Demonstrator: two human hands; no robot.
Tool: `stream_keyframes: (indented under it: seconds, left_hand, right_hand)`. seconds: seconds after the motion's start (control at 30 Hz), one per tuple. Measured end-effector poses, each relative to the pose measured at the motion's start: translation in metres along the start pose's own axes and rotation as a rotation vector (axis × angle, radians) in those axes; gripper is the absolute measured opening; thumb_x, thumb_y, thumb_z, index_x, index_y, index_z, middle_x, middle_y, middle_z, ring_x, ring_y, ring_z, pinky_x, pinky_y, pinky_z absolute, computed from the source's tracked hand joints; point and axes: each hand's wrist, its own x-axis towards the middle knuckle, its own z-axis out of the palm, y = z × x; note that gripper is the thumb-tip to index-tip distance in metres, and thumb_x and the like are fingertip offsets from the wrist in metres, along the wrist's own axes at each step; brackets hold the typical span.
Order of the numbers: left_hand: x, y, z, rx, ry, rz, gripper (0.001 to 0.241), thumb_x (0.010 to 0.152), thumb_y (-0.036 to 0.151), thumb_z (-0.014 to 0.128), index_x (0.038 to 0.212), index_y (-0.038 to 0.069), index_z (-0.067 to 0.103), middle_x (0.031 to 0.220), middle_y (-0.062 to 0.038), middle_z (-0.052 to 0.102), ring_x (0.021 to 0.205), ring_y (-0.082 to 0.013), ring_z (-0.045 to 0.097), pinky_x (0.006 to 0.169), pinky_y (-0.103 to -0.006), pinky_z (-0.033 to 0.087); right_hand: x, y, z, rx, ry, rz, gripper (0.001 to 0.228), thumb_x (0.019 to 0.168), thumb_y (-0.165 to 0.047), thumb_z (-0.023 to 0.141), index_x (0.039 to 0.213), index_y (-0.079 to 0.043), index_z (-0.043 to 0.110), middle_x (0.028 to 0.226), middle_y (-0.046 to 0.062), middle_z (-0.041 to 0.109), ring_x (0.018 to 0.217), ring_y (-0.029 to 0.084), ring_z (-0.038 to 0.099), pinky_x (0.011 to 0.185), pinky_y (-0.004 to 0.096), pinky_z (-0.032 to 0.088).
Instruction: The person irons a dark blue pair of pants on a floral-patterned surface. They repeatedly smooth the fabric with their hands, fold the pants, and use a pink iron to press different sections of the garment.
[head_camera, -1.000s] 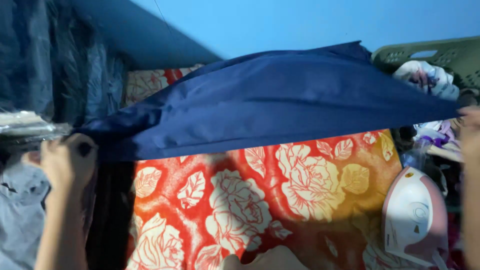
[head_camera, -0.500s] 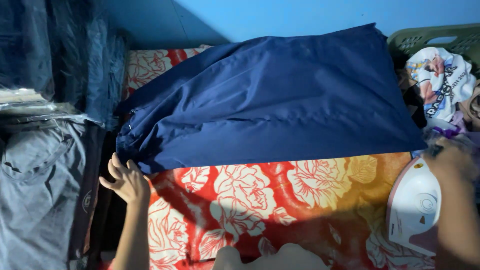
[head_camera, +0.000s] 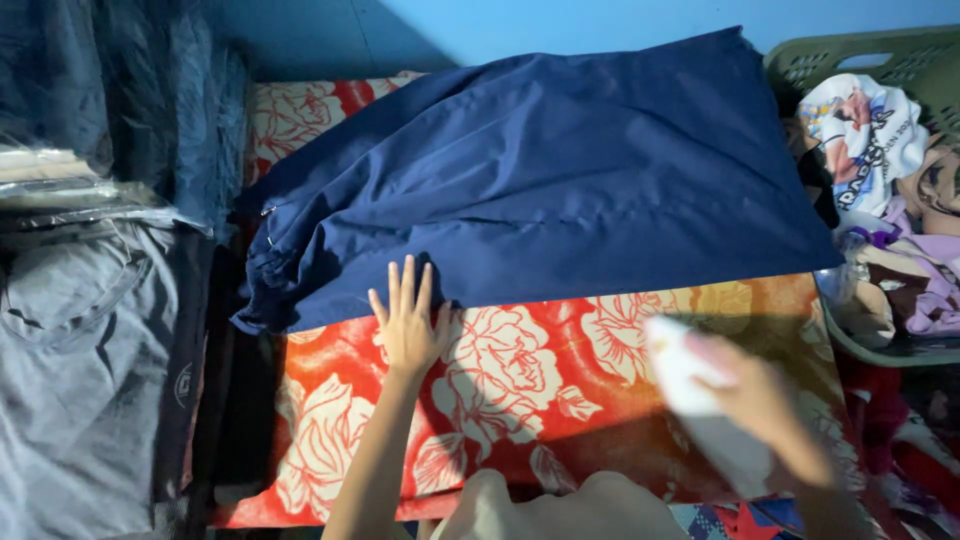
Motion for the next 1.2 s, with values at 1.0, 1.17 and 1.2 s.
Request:
stream_keyframes:
  seconds: [1.0,1.17,1.2]
  left_hand:
    - [0.005,-0.109,0.014,-0.177,-0.391,0.004,0.07,0.083,0.004,0.05,0.152,0.016,0.048,0.159,-0.002,0.046,0.152,-0.0294,0.035,0.118,-0.0575,0.035]
    - [0.001,-0.111,0.007,-0.235,-0.437,-0.01,0.071,0.083,0.007,0.05,0.154,0.016,0.046,0.163,-0.003,0.041,0.154,-0.031,0.03,0.119,-0.0603,0.032]
    - [0.002,-0.11,0.004,-0.275,-0.428,-0.013,0.07,0.083,0.006,0.048,0.152,0.014,0.048,0.162,-0.006,0.042,0.153,-0.0327,0.031,0.12,-0.0614,0.03]
  right_hand:
    - [0.168,-0.193,0.205,-0.312,0.269,-1.234,0.026,0.102,-0.024,0.058,0.122,-0.011,0.068,0.111,0.008,0.077,0.11,0.023,0.073,0.089,0.034,0.06]
    - [0.164,-0.197,0.205,-0.363,0.292,-1.28,0.025,0.1,-0.023,0.058,0.117,-0.009,0.069,0.11,0.011,0.077,0.109,0.025,0.074,0.088,0.035,0.06]
    - [0.163,-0.2,0.204,-0.328,0.284,-1.273,0.022,0.1,-0.022,0.059,0.115,-0.01,0.07,0.108,0.009,0.077,0.107,0.025,0.074,0.087,0.034,0.06]
